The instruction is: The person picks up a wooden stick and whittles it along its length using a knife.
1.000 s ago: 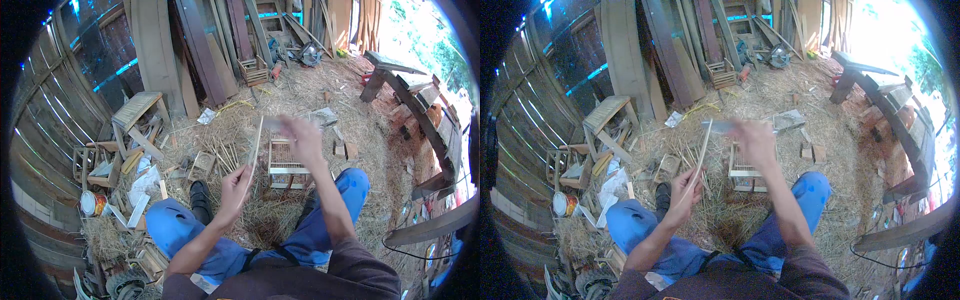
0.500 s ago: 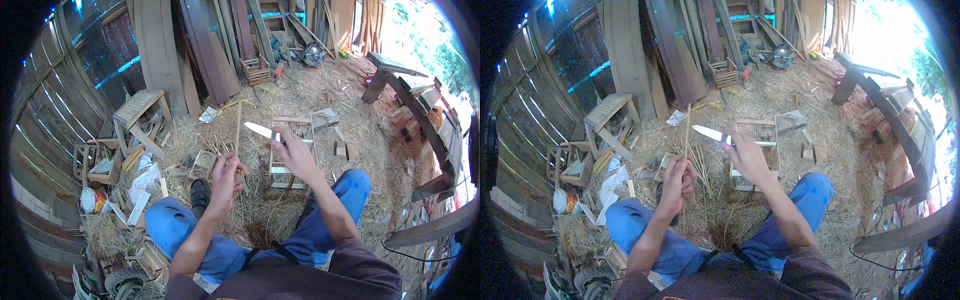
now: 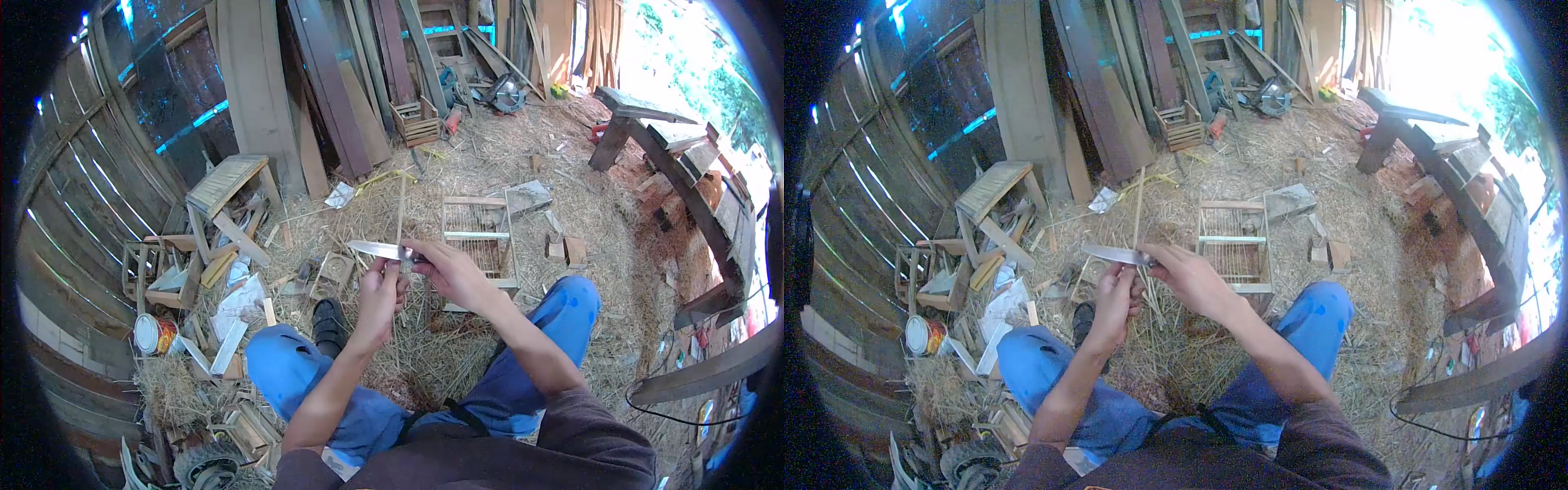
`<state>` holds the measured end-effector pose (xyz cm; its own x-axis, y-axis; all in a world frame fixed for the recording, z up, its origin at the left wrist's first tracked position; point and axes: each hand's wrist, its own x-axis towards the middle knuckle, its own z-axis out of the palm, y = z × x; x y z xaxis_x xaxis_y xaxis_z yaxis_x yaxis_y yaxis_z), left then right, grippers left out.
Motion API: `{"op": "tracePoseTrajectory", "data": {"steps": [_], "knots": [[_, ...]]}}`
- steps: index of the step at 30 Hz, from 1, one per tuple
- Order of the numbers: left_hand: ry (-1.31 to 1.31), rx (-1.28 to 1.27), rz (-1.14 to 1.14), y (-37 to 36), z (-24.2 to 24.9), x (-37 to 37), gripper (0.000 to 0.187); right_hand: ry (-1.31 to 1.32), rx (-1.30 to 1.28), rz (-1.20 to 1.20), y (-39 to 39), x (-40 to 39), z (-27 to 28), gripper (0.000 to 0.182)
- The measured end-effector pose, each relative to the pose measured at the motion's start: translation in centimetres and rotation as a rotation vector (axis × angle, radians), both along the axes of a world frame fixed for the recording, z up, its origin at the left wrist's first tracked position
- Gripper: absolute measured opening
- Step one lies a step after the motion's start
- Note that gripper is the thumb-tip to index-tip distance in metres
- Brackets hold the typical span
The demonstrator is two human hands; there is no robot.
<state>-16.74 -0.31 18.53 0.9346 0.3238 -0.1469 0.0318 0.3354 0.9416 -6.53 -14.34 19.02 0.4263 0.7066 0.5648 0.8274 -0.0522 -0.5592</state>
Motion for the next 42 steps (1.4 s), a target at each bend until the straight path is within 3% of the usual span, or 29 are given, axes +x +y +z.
{"op": "tracePoseTrajectory", "data": {"steps": [6, 8, 14, 17, 27, 42], "knots": [[0.042, -0.144, 0.018, -0.1, -0.7, 0.3, 0.011, 0.036, -0.021, 0.067, 0.0, -0.3, -0.4, 0.026], [0.088, -0.080, 0.014, -0.5, 0.1, 0.2, 0.007, 0.016, -0.021, 0.082, -0.3, -0.3, -0.3, 0.021], [0.023, -0.119, -0.036, -0.2, -1.4, 0.1, 0.014, -0.107, 0.005, -0.030, -0.5, 0.3, -0.6, 0.021], [0.034, -0.126, -0.072, -0.2, -1.7, -0.2, 0.011, -0.228, 0.016, -0.029, -0.6, 0.2, -0.3, 0.029], [0.024, -0.086, -0.061, -0.7, -1.1, -1.1, 0.016, -0.267, 0.049, 0.001, -0.7, 0.9, -0.9, 0.033], [0.039, -0.228, -0.090, -0.7, -0.5, -1.2, 0.019, -0.394, -0.013, -0.077, -0.9, 1.7, -0.1, 0.028]]}}
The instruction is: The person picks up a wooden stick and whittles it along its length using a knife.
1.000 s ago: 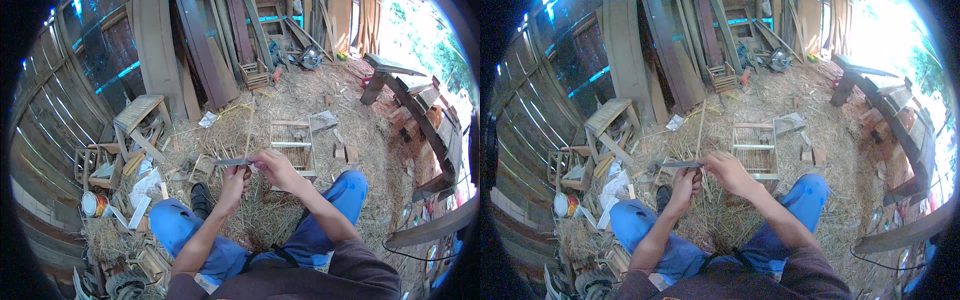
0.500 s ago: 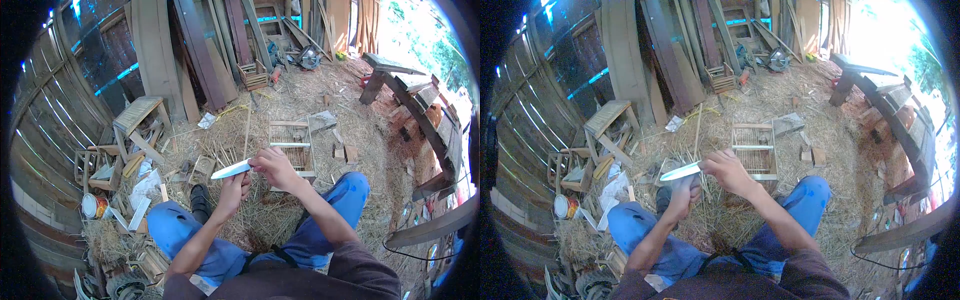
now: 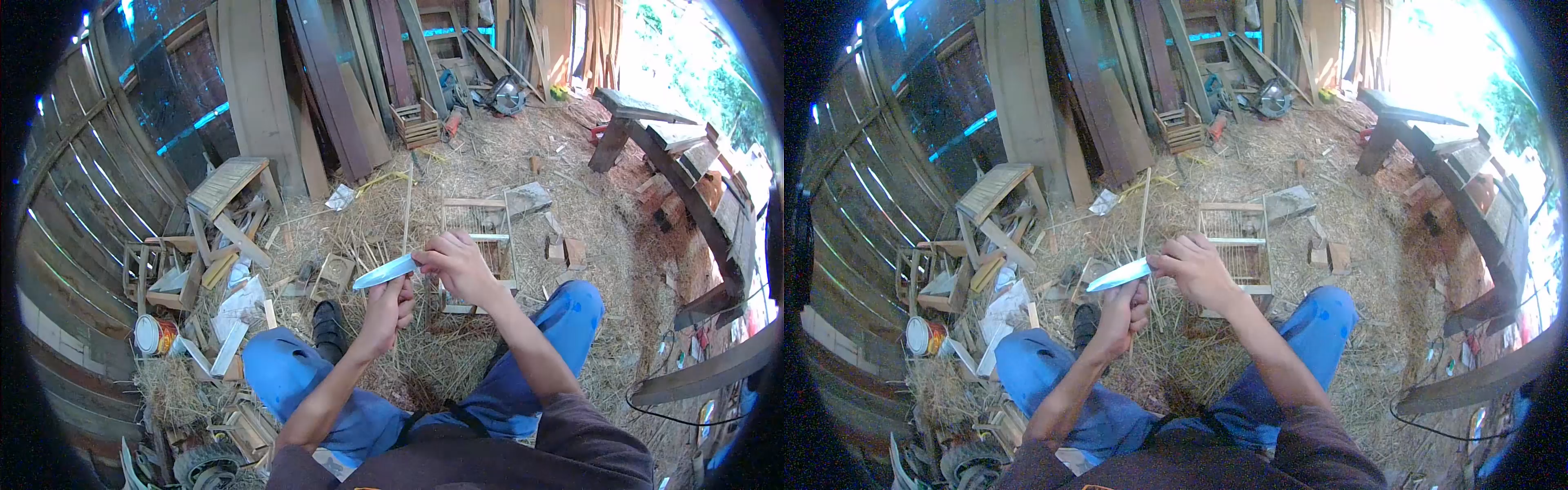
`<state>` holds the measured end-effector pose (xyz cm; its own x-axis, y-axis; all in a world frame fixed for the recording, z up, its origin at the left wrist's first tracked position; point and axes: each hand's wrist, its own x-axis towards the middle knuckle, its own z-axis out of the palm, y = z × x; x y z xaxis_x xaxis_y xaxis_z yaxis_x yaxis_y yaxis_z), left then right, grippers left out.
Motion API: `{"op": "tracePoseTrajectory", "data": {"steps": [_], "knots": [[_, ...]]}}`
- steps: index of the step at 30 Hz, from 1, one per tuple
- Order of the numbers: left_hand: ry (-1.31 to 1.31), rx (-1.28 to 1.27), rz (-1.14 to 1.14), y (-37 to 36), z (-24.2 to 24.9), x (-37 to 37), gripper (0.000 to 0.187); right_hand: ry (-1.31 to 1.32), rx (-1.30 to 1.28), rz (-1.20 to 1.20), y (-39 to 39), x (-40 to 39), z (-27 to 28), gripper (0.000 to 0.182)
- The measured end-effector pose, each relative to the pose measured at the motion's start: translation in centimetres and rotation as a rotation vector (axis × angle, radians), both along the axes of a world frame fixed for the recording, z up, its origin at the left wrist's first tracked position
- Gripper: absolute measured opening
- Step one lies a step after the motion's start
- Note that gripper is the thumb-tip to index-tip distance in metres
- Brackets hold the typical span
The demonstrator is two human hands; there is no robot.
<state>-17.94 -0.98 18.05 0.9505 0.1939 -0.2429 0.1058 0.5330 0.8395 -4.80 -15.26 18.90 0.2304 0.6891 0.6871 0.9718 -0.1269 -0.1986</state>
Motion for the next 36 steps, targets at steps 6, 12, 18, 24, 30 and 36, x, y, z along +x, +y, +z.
{"op": "tracePoseTrajectory", "data": {"steps": [6, 12, 18, 24, 30, 36], "knots": [[-0.023, -0.086, -0.013, 0.3, 1.3, -0.4, 0.018, -0.025, -0.010, -0.059, -0.5, 1.2, 0.1, 0.025], [-0.023, -0.164, -0.029, 0.9, 1.3, -0.1, 0.016, -0.017, 0.025, -0.061, -0.1, 1.2, 0.4, 0.024], [-0.025, -0.242, -0.027, 0.7, 1.9, -0.2, 0.015, 0.014, 0.039, -0.093, -0.6, 2.1, 0.0, 0.021], [-0.033, -0.200, 0.008, 0.4, 1.7, -0.4, 0.016, 0.167, 0.044, -0.108, -0.5, 0.0, 0.3, 0.015], [-0.024, -0.117, 0.003, 0.0, 0.6, 0.5, 0.020, 0.250, 0.049, -0.020, 0.1, -1.6, 0.1, 0.021], [-0.034, 0.074, -0.104, -0.4, -0.4, 0.6, 0.022, 0.235, 0.082, 0.012, -0.5, -1.0, 0.2, 0.025]]}}
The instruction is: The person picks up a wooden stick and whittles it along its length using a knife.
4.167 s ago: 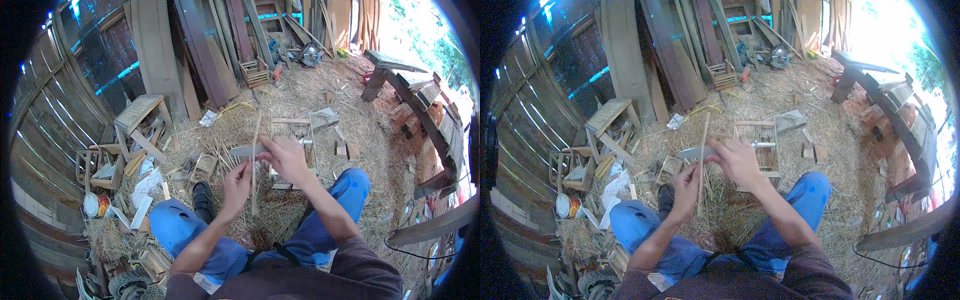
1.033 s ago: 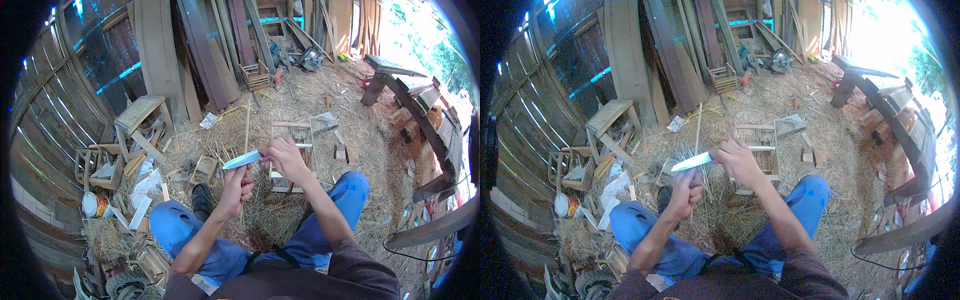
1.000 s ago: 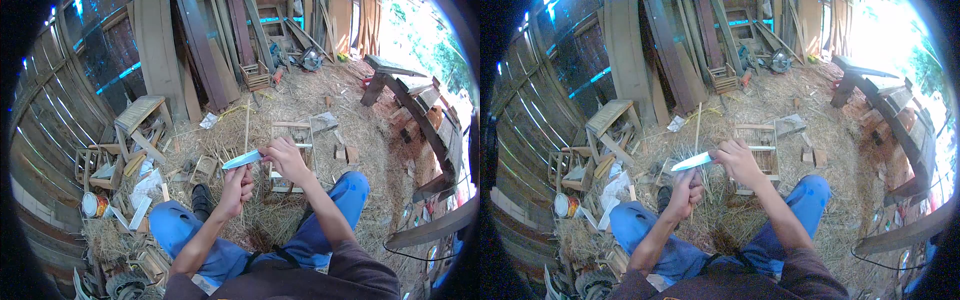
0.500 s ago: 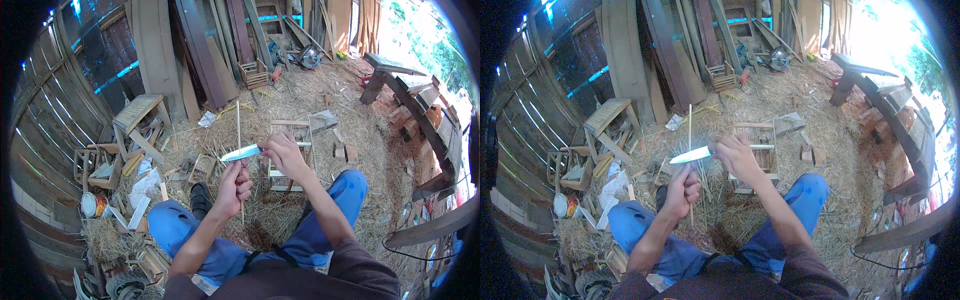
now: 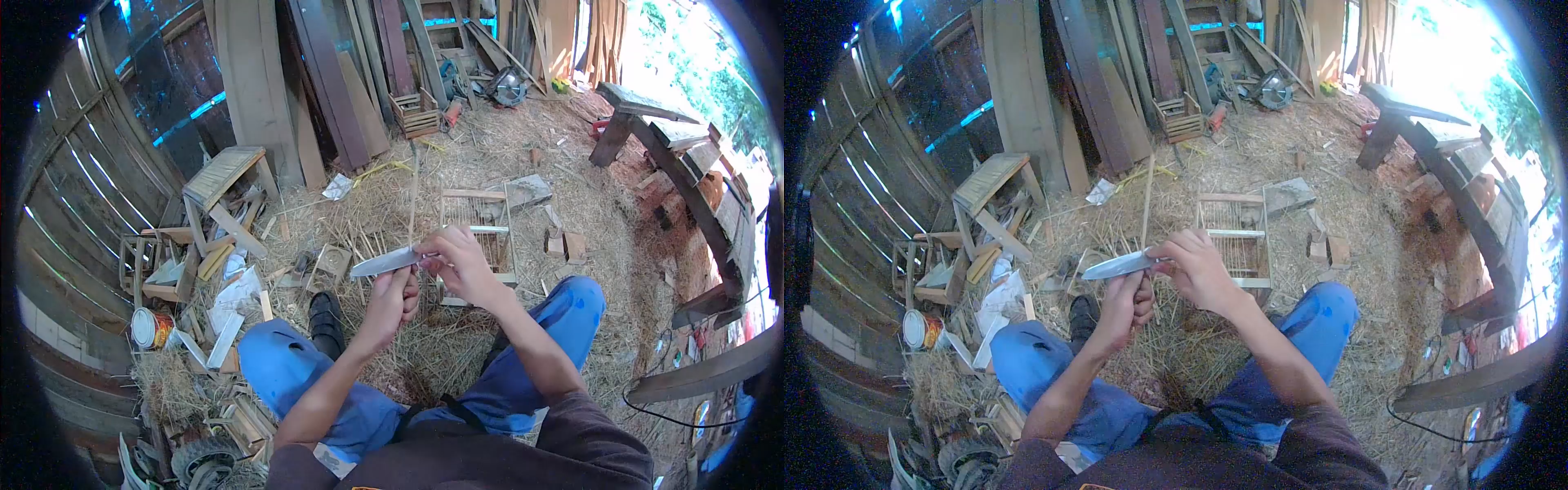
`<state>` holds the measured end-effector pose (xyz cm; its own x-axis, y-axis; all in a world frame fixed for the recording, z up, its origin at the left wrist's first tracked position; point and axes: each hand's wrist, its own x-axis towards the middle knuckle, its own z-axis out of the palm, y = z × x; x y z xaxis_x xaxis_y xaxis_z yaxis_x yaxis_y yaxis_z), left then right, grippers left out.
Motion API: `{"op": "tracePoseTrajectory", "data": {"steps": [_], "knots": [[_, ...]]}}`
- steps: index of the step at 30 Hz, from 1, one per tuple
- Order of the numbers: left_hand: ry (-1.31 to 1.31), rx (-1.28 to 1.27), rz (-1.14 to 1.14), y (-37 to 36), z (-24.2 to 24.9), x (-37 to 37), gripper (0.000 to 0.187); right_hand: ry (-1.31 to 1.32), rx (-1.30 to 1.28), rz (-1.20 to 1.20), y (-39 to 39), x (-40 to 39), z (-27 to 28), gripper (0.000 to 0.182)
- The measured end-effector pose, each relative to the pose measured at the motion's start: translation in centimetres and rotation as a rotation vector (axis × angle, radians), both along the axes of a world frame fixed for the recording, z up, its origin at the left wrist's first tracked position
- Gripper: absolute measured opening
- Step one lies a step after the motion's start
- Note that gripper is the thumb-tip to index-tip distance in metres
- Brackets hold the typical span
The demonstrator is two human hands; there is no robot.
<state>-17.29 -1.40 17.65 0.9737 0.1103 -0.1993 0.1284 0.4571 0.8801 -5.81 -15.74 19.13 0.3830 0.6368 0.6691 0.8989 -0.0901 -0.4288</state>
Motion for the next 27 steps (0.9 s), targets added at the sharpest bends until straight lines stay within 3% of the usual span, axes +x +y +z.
{"op": "tracePoseTrajectory", "data": {"steps": [12, 21, 24, 27], "knots": [[0.014, -0.211, 0.055, -1.2, 1.0, -1.2, 0.018, -0.110, -0.054, 0.006, -0.3, 1.0, 0.8, 0.025], [0.101, -0.209, 0.075, -0.6, 2.7, -1.3, 0.018, -0.078, -0.051, -0.007, -0.1, 1.7, 1.2, 0.026], [0.096, -0.184, 0.053, 0.1, 2.8, -1.5, 0.017, -0.153, 0.024, -0.021, 0.1, 2.2, 0.9, 0.013], [0.149, -0.158, 0.022, 0.1, 4.3, -5.2, 0.019, -0.052, 0.136, -0.519, -4.9, 8.6, 0.9, 0.010]]}}
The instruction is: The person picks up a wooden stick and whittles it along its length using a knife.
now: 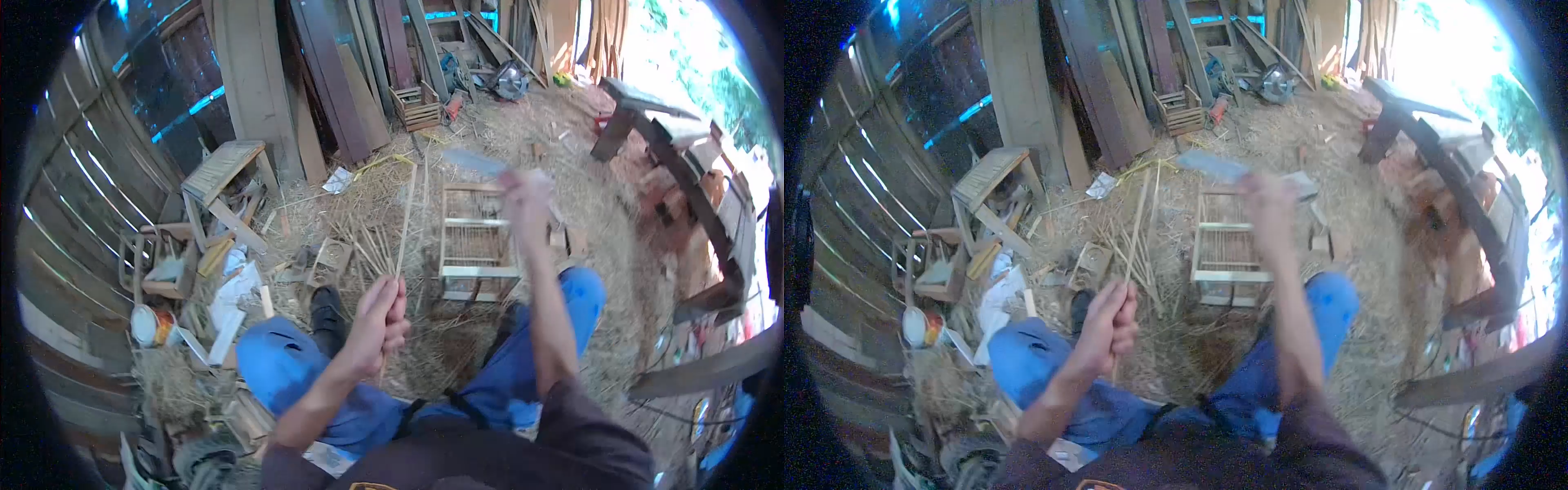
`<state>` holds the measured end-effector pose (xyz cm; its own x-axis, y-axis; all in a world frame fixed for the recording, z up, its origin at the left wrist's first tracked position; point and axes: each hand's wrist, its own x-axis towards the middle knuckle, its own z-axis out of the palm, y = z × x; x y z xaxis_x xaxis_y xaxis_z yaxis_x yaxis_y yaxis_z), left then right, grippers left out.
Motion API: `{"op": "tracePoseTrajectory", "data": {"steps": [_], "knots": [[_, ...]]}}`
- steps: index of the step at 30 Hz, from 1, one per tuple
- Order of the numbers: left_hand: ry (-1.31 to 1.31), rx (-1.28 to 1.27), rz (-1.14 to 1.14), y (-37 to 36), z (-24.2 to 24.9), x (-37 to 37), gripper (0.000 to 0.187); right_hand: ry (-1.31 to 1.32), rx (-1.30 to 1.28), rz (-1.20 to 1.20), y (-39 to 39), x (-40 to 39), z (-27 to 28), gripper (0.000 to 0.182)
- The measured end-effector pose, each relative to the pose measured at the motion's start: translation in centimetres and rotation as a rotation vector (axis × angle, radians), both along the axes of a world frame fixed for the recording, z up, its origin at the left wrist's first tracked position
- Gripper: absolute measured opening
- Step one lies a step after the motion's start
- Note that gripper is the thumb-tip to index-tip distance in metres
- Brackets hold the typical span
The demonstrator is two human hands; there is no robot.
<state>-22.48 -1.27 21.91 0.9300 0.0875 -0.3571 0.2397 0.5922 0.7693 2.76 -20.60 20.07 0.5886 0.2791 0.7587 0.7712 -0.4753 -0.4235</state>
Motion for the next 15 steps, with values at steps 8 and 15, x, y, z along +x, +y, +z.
{"op": "tracePoseTrajectory", "data": {"steps": [8, 15], "knots": [[-0.110, 0.023, 0.154, 2.6, -4.4, -0.5, 0.026, -0.088, -0.210, 0.178, 3.1, -7.3, -0.3, 0.009], [-0.035, 0.148, 0.188, 1.9, -3.5, 0.8, 0.033, -0.073, -0.101, 0.244, 4.8, -8.3, 0.0, 0.013]]}}
